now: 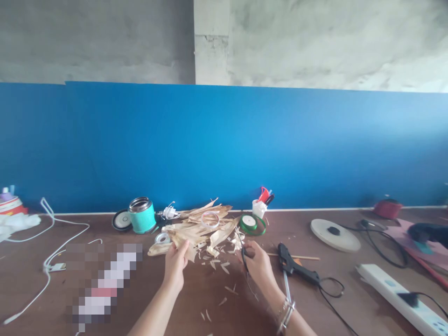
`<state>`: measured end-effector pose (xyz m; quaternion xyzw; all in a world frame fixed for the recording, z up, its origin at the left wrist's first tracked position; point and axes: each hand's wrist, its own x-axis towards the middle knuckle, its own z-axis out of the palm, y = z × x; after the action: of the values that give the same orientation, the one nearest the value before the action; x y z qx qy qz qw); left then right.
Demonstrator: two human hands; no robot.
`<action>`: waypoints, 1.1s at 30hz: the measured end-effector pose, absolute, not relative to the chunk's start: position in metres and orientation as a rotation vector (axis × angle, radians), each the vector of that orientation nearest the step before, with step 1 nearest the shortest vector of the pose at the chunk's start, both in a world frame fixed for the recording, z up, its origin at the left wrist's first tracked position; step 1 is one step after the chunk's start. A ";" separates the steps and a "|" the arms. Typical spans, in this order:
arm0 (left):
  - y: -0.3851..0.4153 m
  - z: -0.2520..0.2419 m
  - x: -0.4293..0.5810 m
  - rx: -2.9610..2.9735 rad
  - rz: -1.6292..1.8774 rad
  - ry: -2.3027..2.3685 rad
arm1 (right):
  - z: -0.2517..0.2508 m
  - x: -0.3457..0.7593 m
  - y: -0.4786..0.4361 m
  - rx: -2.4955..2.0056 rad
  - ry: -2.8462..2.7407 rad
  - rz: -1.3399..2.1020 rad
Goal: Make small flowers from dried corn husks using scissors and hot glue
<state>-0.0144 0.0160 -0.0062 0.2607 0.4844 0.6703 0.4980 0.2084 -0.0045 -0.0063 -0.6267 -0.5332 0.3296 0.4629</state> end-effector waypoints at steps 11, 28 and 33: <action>0.018 -0.012 -0.030 1.342 1.209 1.942 | -0.016 0.210 -0.001 -1.709 -1.561 0.559; -0.012 -0.003 0.002 2.576 0.840 1.460 | -0.013 0.209 -0.003 -1.709 -1.506 0.618; -0.008 -0.005 0.001 2.509 0.919 1.484 | -0.014 0.209 -0.003 -1.716 -1.503 0.644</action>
<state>0.0007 -0.0080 -0.0053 0.8201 0.4851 0.3005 0.0423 0.2091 -0.0027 -0.0137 -0.6709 -0.5874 0.2516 0.3762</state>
